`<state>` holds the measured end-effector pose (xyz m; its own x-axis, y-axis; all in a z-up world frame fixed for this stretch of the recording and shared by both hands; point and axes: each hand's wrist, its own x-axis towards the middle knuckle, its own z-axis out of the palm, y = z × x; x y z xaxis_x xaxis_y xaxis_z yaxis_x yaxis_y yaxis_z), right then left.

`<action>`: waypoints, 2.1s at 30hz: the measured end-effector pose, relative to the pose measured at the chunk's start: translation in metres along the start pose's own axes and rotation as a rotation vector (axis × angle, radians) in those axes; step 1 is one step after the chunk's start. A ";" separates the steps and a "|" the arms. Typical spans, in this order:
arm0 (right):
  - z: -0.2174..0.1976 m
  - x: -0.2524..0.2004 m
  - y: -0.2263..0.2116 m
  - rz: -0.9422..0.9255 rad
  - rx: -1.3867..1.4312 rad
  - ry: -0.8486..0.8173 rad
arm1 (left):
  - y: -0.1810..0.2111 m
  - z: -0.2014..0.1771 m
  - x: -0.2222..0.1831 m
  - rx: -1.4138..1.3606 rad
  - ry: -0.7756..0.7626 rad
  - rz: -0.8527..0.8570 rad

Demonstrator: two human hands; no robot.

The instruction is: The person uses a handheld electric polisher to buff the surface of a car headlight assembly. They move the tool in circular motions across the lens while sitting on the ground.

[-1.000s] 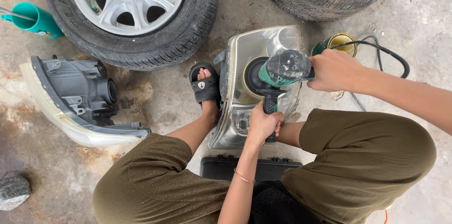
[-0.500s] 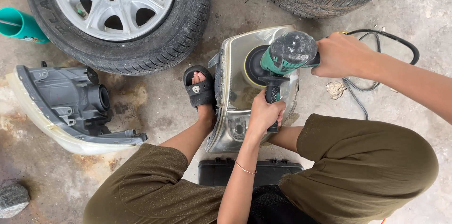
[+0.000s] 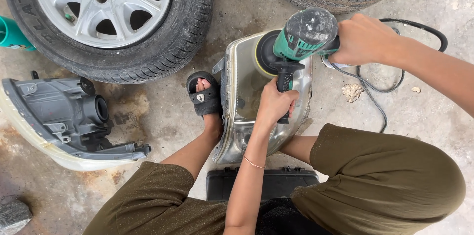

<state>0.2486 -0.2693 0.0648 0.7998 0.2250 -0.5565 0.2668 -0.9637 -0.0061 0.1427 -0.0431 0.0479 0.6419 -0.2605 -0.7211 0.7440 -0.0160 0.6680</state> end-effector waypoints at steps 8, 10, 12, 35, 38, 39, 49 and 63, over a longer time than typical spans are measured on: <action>-0.021 0.015 -0.007 0.030 -0.059 -0.035 | 0.019 -0.010 0.013 -0.033 0.004 -0.023; -0.027 0.021 -0.012 0.000 -0.037 -0.025 | 0.021 -0.014 0.017 -0.051 0.006 -0.029; -0.034 0.024 -0.018 0.085 -0.067 -0.066 | 0.020 -0.017 0.021 -0.072 0.021 0.001; -0.070 0.060 -0.089 -0.017 -0.016 -0.113 | 0.012 -0.076 0.023 -0.150 0.119 0.025; -0.069 0.067 -0.101 -0.035 0.017 -0.117 | 0.013 -0.088 0.017 -0.145 0.140 0.024; -0.068 0.070 -0.105 -0.053 0.019 -0.117 | 0.014 -0.092 0.014 -0.145 0.155 0.008; -0.068 0.070 -0.107 -0.095 -0.021 -0.089 | 0.009 -0.096 0.020 -0.159 0.141 0.030; -0.027 0.047 -0.006 -0.031 0.019 -0.007 | 0.029 -0.031 0.042 0.045 -0.013 0.057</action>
<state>0.2989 -0.2491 0.0611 0.7874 0.2533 -0.5619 0.2809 -0.9590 -0.0387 0.1976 -0.0242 0.0313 0.6803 -0.2752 -0.6793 0.6969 -0.0444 0.7158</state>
